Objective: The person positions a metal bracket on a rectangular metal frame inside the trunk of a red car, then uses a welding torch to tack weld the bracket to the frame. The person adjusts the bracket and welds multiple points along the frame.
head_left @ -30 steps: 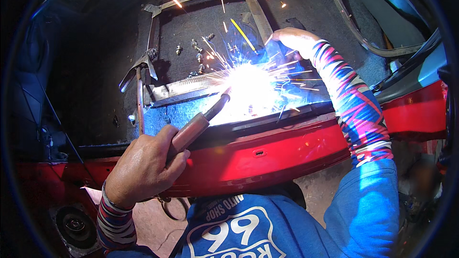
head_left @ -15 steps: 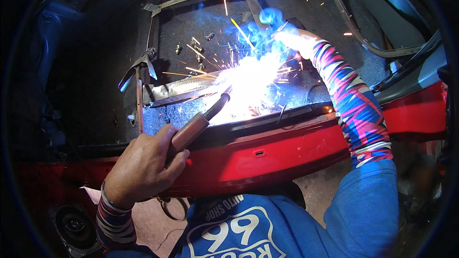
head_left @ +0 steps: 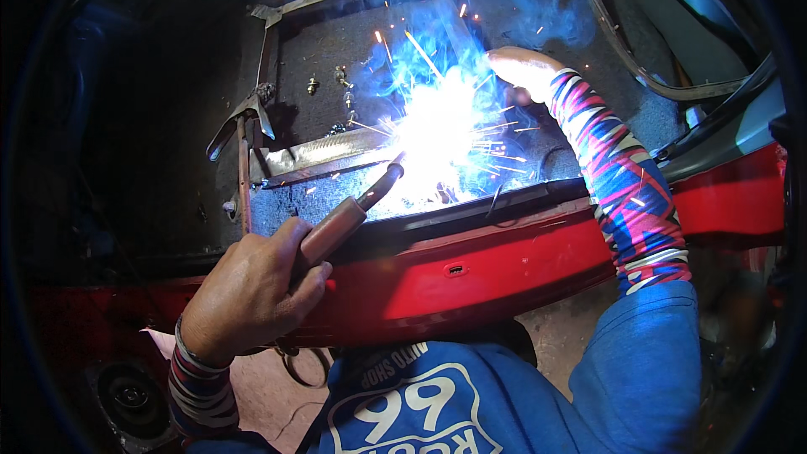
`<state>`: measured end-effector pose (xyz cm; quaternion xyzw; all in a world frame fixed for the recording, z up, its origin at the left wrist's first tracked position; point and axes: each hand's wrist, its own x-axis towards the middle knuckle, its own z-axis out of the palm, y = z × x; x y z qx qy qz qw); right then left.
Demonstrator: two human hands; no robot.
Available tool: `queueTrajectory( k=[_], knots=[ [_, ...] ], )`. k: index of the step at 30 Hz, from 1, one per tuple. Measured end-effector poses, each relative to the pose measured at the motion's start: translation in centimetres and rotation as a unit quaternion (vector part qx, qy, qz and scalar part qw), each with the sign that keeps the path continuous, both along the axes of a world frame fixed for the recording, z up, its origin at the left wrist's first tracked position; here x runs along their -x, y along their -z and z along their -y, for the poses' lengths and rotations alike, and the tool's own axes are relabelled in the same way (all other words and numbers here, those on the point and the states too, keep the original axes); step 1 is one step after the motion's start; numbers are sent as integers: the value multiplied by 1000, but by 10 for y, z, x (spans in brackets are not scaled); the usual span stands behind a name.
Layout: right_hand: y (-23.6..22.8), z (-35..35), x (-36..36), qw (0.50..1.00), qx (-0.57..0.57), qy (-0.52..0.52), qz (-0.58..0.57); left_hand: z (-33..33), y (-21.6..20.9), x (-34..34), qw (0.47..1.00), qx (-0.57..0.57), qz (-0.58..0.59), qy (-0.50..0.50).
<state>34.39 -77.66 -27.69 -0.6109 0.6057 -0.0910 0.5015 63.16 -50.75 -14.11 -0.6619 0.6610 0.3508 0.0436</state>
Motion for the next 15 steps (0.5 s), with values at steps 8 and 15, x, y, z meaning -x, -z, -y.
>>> queueTrajectory(
  k=[8, 15],
  knots=[
    [6, 10, -9, 997, -72, 14, 8, -9, -9, -17, 993, -4, -96, -64],
    [2, 11, -7, 994, -109, -14, 11, -26, -15, -47, 977, 60, -167, -122]
  ],
)
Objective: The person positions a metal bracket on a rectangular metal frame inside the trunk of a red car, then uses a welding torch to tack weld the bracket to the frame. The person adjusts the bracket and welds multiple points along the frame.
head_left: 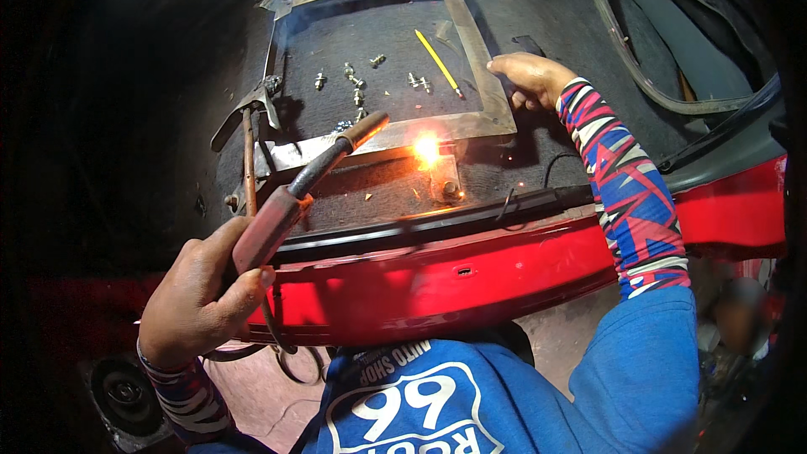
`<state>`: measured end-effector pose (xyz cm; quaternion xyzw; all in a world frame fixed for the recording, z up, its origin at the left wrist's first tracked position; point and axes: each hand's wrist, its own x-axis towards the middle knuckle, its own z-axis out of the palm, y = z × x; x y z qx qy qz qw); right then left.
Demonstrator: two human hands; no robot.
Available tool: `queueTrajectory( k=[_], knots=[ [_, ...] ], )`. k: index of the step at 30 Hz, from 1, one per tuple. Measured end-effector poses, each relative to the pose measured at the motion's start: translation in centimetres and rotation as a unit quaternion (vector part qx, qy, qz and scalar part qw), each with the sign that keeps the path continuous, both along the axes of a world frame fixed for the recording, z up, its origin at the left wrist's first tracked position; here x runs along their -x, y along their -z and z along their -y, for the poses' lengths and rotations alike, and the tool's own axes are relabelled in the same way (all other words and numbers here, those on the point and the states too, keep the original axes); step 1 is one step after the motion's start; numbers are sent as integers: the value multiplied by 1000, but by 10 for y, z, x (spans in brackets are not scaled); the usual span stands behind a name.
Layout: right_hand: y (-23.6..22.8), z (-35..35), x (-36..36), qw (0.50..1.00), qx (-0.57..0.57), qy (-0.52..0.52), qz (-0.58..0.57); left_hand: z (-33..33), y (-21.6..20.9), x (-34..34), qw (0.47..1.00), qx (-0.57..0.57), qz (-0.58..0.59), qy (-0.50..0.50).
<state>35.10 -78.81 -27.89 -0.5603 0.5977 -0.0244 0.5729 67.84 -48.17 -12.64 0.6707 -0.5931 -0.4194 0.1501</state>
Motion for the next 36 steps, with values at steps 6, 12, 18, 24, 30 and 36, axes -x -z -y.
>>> queueTrajectory(
  k=[6, 12, 18, 24, 30, 36],
  knots=[
    [6, 3, 1, 1000, 18, 5, -4, -9, 7, -7, 996, 52, -42, -65],
    [9, 4, 3, 1000, 24, 4, 2, -4, 9, -8, 997, 50, -48, -39],
    [8, 4, 1, 1000, 23, 0, -19, 6, 7, 3, 998, -20, -56, -15],
    [7, 4, 1, 1000, 21, 0, -10, 17, 5, 19, 996, -83, -15, 10],
    [10, 5, 0, 1000, 28, 4, -11, 25, 6, 29, 997, -58, 9, 52],
    [8, 6, 0, 1000, 15, -17, -12, 33, 8, 42, 989, -17, 88, 117]
  ],
)
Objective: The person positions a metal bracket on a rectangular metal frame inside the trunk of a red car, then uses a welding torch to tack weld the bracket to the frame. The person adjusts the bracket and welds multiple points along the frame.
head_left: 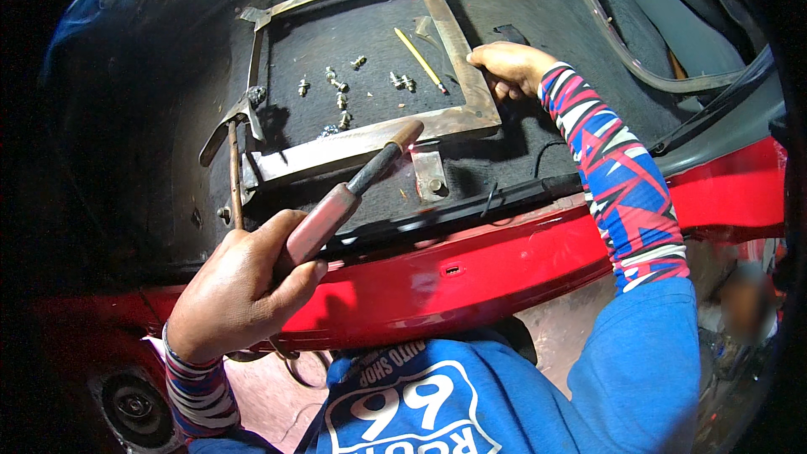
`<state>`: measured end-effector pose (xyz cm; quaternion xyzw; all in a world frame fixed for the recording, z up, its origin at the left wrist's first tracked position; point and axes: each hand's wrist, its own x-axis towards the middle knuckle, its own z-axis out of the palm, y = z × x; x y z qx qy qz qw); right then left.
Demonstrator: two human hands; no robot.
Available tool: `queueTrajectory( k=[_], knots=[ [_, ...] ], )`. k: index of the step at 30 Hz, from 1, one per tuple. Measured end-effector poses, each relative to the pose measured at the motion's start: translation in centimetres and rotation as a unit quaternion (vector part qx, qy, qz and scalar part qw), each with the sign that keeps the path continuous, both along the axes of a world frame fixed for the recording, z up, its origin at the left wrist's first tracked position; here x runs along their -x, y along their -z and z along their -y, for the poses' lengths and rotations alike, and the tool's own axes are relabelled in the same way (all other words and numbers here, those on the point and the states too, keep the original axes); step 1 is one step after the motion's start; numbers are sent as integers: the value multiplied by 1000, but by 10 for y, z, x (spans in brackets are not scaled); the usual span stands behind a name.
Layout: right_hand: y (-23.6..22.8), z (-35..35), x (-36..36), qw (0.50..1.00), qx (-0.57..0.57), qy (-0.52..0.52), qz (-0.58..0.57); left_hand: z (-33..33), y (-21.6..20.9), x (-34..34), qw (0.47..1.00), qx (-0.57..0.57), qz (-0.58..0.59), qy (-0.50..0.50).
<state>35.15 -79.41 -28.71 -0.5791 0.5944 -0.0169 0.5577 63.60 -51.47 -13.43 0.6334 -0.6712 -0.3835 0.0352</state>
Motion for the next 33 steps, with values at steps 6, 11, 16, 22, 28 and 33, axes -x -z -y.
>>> queueTrajectory(
  k=[6, 11, 16, 22, 28, 33],
  knots=[
    [-2, -2, -2, 1000, 7, -3, 6, 7, -7, 19, 999, -7, 44, 3],
    [-9, -9, -5, 1000, 6, 0, 15, 12, -8, 30, 997, -8, 74, 34],
    [-16, -11, -4, 999, -22, -16, 20, 11, -4, 36, 996, -20, 88, 20],
    [-9, -7, -4, 1000, -9, -15, 20, 9, -3, 39, 996, -16, 83, 18],
    [-6, -1, -2, 999, -9, -37, -1, 10, -2, 39, 993, -1, 110, 34],
    [-9, -5, -3, 998, 57, -16, -10, 10, -3, 39, 995, -12, 90, 35]
  ],
)
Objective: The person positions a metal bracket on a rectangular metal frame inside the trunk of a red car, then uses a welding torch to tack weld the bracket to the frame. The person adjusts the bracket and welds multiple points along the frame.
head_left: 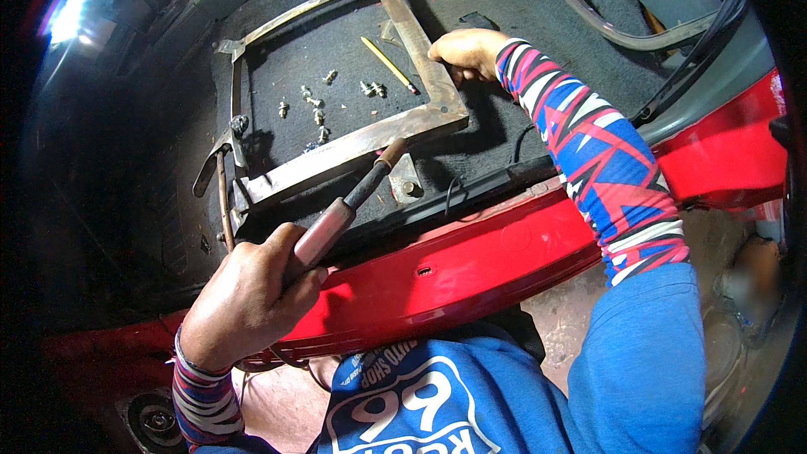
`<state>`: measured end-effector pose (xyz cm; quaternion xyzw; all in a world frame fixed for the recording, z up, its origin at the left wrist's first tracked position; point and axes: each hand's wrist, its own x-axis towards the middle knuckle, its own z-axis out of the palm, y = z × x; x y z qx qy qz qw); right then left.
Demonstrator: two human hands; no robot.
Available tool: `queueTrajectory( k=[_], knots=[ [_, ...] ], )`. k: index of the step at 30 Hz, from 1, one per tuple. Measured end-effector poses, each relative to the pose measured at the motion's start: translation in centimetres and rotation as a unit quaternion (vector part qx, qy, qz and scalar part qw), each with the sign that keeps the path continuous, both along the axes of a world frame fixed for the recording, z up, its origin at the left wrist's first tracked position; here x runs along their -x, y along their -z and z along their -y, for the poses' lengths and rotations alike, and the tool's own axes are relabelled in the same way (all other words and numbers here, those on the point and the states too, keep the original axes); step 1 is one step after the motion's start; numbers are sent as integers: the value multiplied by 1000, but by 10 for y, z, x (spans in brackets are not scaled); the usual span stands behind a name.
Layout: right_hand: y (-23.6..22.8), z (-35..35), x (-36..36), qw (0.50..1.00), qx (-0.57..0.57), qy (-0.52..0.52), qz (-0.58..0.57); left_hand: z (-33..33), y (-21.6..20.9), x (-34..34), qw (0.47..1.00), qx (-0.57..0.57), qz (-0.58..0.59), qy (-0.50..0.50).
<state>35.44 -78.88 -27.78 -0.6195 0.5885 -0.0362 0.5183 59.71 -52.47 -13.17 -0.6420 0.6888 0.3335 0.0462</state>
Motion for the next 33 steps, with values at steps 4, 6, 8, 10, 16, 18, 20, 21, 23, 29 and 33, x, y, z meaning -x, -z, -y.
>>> queueTrajectory(
  k=[4, 6, 8, 10, 16, 18, 20, 21, 23, 29, 33],
  knots=[
    [1, 0, -1, 1000, 1, -6, 1, 1, 2, 1, 1000, -2, 15, -3],
    [4, 4, -1, 1000, 7, -7, -5, 1, 3, 1, 1000, 7, 4, 6],
    [9, 8, -1, 1000, 20, -11, -20, 1, 2, 1, 1000, 9, 7, 12],
    [14, 11, 1, 1000, 25, -17, 6, 2, 1, 1, 999, 7, 24, 20],
    [21, 17, 1, 1000, -1, -12, 15, 3, -1, 4, 1000, -6, 26, 11],
    [22, 18, 1, 1000, -5, -12, 16, 3, -2, 5, 1000, -3, 21, 19],
    [23, 19, 0, 1000, -1, -9, 9, 4, -2, 5, 999, -4, 24, 21],
    [23, 19, 1, 1000, 0, -12, 13, 4, -2, 5, 999, -7, 25, 18],
    [21, 17, 2, 1000, -2, -13, 20, 4, -1, 5, 999, -10, 27, 16],
    [11, 8, 5, 999, 3, -20, 37, 3, 1, 3, 999, -3, 23, 23],
    [23, 16, 15, 993, 106, -52, 15, 2, 4, 1, 1000, 13, 15, 22]
  ],
)
